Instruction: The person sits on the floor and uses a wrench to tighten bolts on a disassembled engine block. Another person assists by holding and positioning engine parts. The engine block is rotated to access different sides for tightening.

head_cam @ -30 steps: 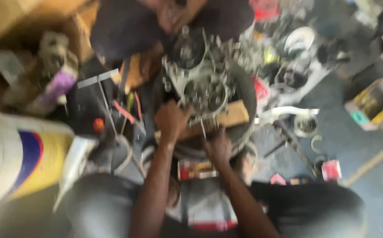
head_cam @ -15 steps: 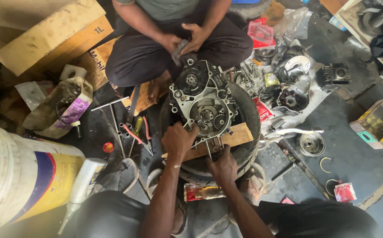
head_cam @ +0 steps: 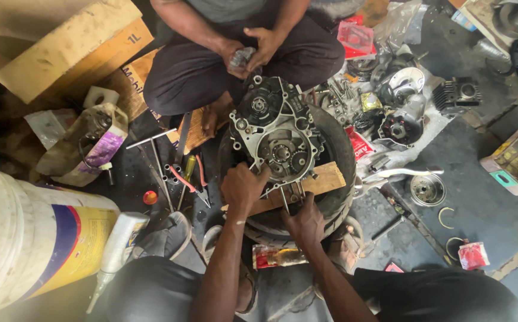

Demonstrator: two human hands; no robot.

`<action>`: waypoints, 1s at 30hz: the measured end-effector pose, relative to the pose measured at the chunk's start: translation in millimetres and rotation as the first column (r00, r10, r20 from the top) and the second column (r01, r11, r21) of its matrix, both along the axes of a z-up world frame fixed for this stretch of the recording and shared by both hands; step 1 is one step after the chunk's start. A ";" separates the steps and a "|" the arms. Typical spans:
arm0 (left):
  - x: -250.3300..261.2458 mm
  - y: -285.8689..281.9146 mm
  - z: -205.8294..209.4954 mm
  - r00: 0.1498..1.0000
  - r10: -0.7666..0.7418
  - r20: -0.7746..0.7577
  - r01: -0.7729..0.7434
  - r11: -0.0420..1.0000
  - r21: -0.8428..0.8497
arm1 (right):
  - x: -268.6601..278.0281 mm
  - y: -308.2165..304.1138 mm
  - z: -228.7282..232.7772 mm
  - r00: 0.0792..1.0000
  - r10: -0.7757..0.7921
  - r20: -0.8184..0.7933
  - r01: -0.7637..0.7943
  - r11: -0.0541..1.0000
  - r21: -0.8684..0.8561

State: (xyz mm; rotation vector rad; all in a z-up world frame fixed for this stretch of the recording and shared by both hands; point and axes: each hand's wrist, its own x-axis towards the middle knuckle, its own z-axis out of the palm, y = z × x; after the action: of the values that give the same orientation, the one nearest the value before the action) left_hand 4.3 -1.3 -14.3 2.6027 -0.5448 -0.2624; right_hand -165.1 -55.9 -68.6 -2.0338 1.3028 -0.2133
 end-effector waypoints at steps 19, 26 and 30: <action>5.2 9.1 -18.4 0.999 -0.020 -0.029 0.021 0.999 0.046 | -5.3 -2.0 -36.5 0.984 0.057 -0.167 -0.036 0.991 0.129; 4.1 8.1 -12.5 0.998 -0.049 -0.031 0.051 0.997 0.061 | -11.8 2.7 -27.0 0.999 0.021 0.029 -0.021 1.000 -0.008; 9.7 6.7 -10.2 0.999 -0.034 0.014 0.034 0.999 0.032 | -4.0 0.0 -26.6 0.985 0.064 0.158 -0.051 0.995 -0.084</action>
State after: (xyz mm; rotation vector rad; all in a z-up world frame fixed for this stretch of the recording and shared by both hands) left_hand 14.0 5.4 -24.5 2.6294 -0.5949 -0.2652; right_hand -169.1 -55.9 -95.2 -2.0712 1.1513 -0.4007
